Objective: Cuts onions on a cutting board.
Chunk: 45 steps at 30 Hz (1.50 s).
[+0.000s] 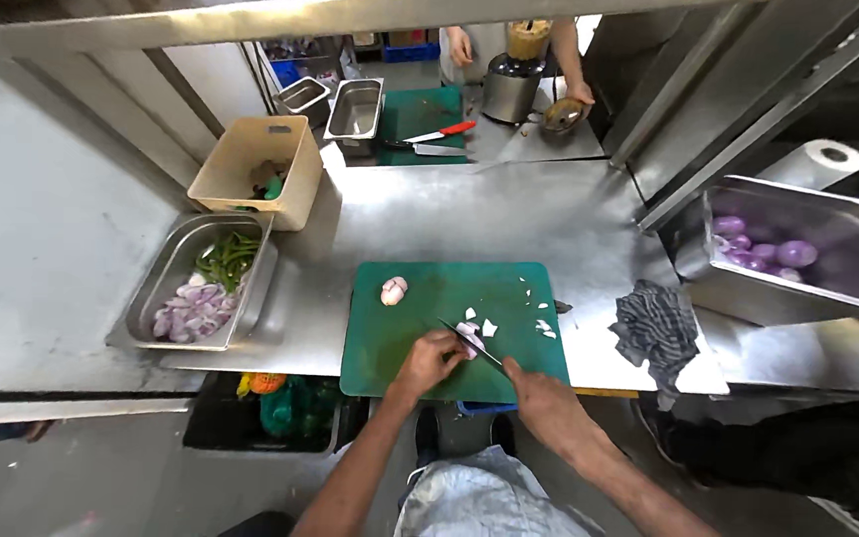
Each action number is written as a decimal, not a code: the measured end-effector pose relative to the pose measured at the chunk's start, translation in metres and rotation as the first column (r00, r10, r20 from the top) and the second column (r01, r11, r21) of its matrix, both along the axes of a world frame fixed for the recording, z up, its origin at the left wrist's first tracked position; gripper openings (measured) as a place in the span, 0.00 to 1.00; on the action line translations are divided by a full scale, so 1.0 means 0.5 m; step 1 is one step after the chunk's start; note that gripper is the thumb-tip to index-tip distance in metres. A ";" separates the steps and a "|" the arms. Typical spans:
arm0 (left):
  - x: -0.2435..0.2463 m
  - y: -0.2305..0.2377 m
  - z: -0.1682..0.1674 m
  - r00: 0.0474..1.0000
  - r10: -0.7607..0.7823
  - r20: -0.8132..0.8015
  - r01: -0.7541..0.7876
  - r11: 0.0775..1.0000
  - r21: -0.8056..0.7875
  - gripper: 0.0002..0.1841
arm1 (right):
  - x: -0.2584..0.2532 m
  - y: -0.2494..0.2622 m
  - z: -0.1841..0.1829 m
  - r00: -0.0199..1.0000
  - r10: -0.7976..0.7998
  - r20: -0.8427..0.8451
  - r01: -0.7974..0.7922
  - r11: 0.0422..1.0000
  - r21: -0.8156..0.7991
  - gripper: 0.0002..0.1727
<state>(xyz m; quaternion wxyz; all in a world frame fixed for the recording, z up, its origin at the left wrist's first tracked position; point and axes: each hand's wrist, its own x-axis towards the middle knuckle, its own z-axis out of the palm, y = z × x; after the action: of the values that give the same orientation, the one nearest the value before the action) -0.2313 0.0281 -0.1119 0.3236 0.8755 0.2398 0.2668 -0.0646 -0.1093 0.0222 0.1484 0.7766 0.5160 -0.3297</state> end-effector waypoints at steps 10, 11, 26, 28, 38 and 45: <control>0.000 -0.004 -0.001 0.999 0.020 0.024 -0.020 1.000 -0.018 0.04 | -0.004 0.034 -0.063 0.999 0.020 -0.028 -0.021 0.999 -0.040 0.27; 0.000 -0.005 -0.003 1.000 0.020 0.022 -0.020 1.000 -0.020 0.05 | -0.003 0.033 -0.078 0.999 0.017 -0.040 -0.018 0.999 -0.030 0.27; 0.027 0.055 0.033 0.962 -0.023 -0.273 0.077 0.979 0.191 0.10 | 0.090 -0.090 -0.058 0.998 -0.058 0.003 0.056 0.981 0.188 0.20; 0.028 0.049 0.021 0.984 0.035 -0.177 -0.002 0.983 0.183 0.16 | 0.133 -0.154 -0.045 0.997 -0.080 -0.014 0.080 0.963 0.258 0.16; 0.121 0.052 -0.040 0.972 0.086 -0.219 -0.013 0.948 0.317 0.16 | 0.184 -0.294 -0.092 0.918 -0.290 -0.271 0.396 0.727 0.561 0.22; -0.001 0.158 -0.052 0.920 0.375 -0.113 -0.273 0.822 0.500 0.14 | 0.109 -0.218 -0.161 0.907 -0.277 -0.317 0.410 0.754 0.514 0.20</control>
<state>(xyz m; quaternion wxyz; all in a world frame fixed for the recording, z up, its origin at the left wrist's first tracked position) -0.2318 0.1070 -0.1380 0.0223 0.8966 0.3452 0.2765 -0.0100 -0.2180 -0.0581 -0.2121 0.8248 0.4513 -0.2664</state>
